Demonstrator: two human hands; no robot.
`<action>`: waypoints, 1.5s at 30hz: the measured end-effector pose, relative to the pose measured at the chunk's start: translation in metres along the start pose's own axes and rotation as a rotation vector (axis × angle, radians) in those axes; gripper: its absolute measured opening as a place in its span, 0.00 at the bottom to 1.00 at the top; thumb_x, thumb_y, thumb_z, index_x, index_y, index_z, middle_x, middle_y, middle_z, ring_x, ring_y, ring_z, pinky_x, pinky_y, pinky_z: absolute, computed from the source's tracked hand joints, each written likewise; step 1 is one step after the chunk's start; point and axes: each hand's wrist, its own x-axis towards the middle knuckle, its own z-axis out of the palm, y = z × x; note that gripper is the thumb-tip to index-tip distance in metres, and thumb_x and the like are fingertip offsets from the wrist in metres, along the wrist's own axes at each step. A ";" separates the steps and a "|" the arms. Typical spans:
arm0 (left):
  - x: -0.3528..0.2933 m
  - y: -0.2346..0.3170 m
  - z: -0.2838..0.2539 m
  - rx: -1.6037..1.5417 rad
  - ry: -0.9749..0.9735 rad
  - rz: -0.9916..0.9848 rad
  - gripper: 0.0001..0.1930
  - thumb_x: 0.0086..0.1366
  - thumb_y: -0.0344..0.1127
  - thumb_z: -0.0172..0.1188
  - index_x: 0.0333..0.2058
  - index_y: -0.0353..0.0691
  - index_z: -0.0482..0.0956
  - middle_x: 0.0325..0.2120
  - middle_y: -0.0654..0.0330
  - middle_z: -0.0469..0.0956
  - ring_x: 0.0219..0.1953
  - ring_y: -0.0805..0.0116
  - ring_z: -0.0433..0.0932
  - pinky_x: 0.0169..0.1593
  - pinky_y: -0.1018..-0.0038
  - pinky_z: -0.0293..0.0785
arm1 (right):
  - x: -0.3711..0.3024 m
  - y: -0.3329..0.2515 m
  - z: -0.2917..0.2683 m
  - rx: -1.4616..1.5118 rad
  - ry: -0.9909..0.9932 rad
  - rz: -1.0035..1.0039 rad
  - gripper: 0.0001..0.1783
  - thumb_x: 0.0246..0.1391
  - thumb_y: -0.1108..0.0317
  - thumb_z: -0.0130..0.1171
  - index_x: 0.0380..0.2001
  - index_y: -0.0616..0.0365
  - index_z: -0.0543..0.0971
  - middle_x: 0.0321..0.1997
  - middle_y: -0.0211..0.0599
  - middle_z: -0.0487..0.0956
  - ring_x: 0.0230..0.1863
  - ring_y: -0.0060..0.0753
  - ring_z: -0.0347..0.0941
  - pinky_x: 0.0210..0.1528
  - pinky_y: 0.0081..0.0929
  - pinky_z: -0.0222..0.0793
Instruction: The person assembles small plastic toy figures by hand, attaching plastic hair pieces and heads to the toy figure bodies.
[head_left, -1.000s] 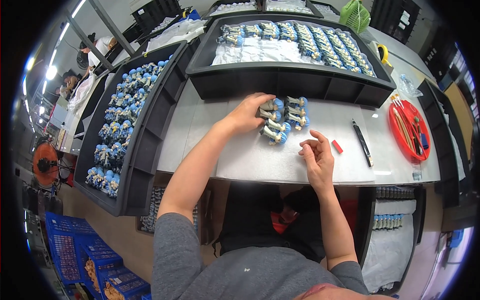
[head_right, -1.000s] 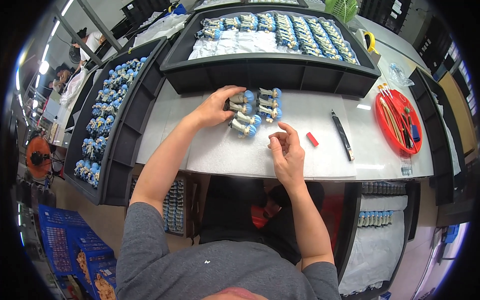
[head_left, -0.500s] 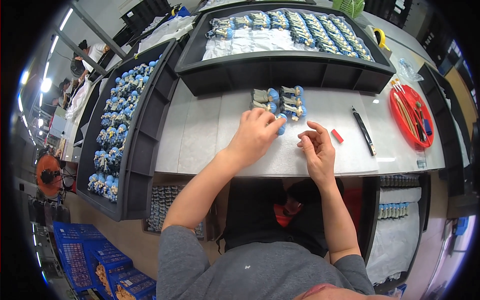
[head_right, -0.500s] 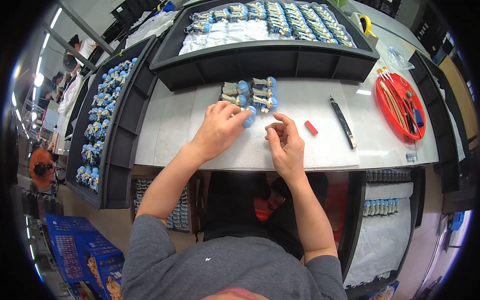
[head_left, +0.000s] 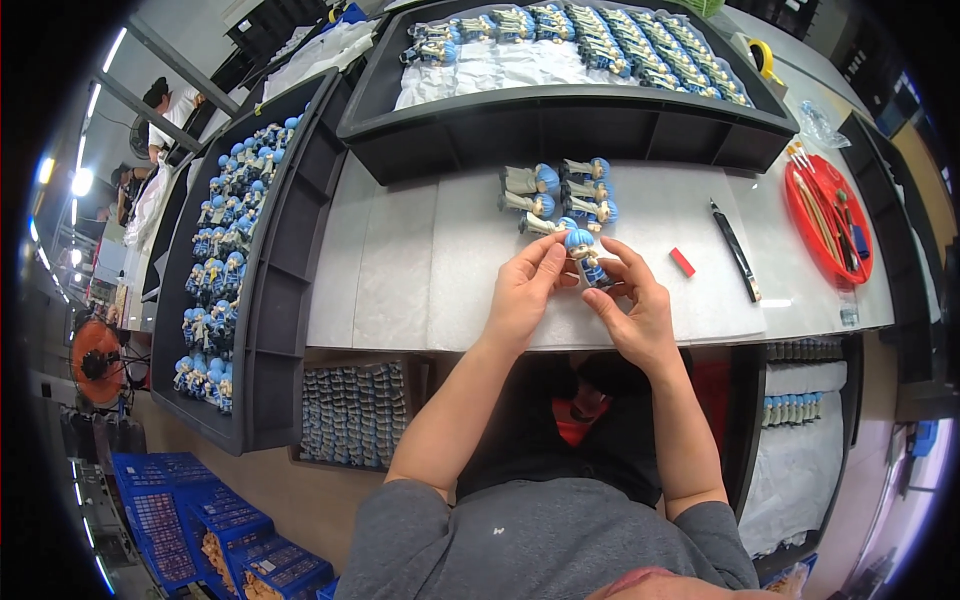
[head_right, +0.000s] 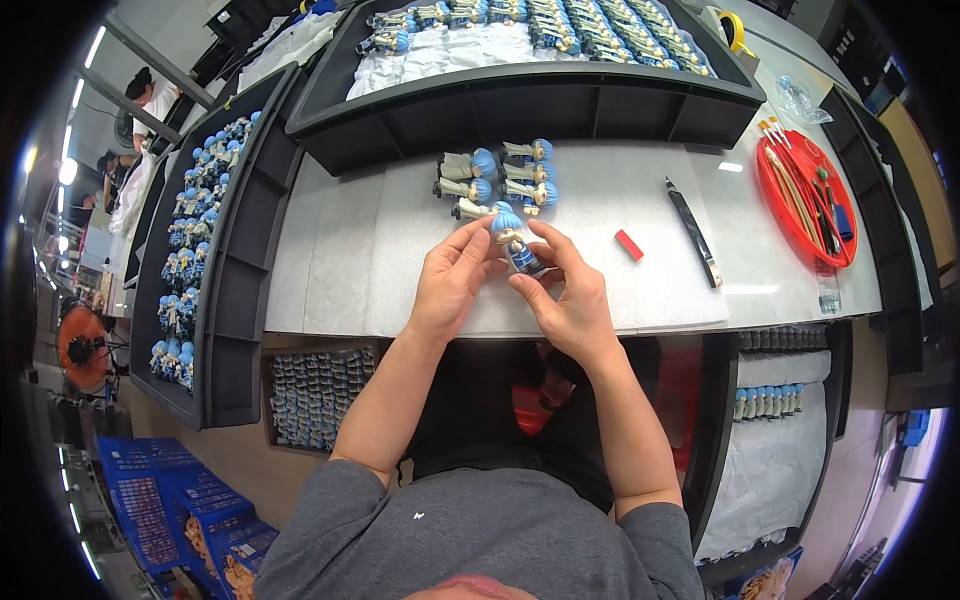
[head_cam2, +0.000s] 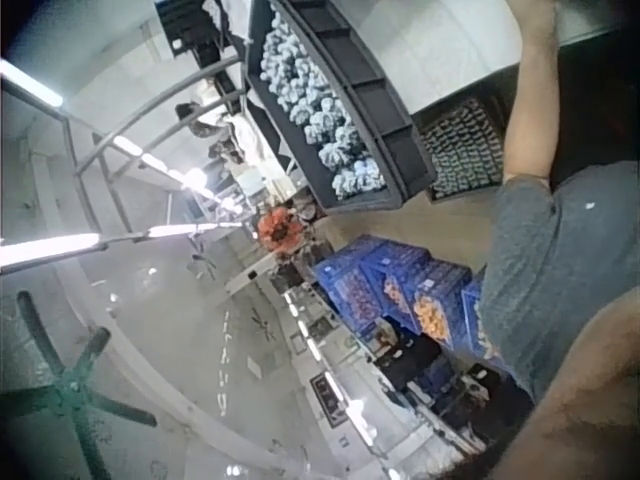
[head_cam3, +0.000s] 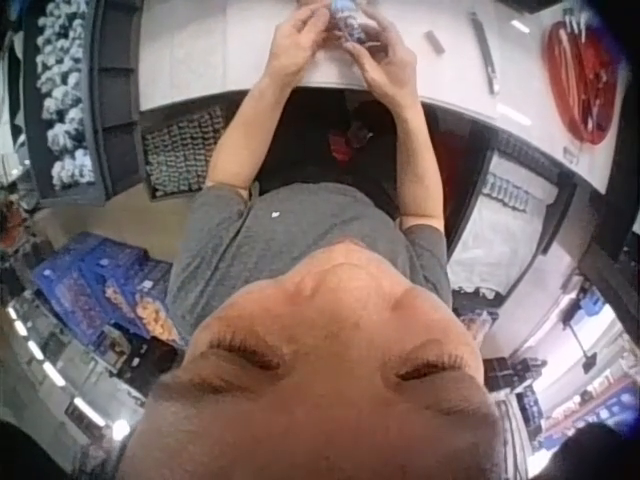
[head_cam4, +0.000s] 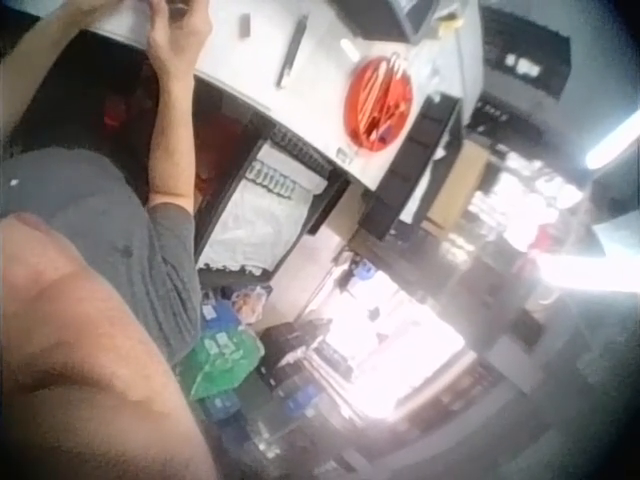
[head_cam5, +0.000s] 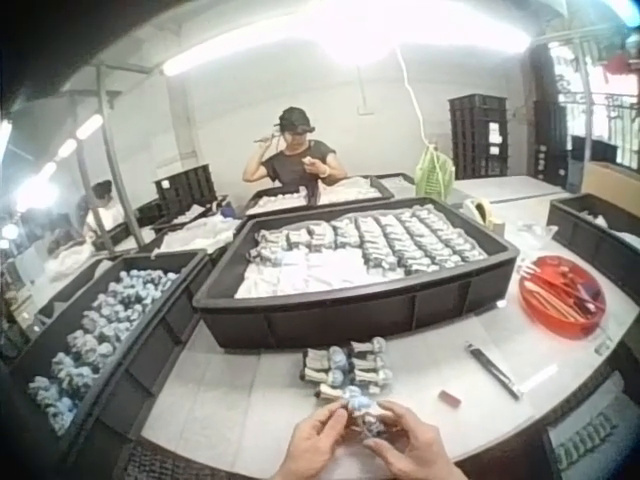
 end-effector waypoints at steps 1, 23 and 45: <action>0.000 -0.001 -0.001 0.001 0.003 0.000 0.15 0.66 0.34 0.47 0.49 0.34 0.69 0.41 0.60 0.74 0.42 0.74 0.73 0.43 0.76 0.69 | 0.000 0.001 0.001 0.002 -0.003 0.001 0.30 0.45 0.74 0.63 0.53 0.59 0.66 0.38 0.46 0.77 0.41 0.35 0.75 0.37 0.25 0.71; 0.000 -0.004 -0.003 0.035 0.038 0.028 0.14 0.66 0.33 0.47 0.48 0.34 0.71 0.38 0.61 0.76 0.39 0.75 0.73 0.43 0.76 0.69 | 0.000 0.001 0.000 -0.036 -0.029 -0.013 0.34 0.45 0.73 0.62 0.56 0.56 0.61 0.39 0.49 0.77 0.37 0.32 0.75 0.37 0.23 0.71; -0.003 -0.001 0.000 0.065 0.008 0.088 0.17 0.63 0.29 0.52 0.50 0.34 0.68 0.42 0.56 0.75 0.43 0.73 0.73 0.47 0.76 0.70 | 0.002 0.001 0.000 -0.021 0.015 -0.049 0.38 0.39 0.74 0.67 0.56 0.58 0.63 0.41 0.40 0.75 0.40 0.27 0.72 0.37 0.21 0.70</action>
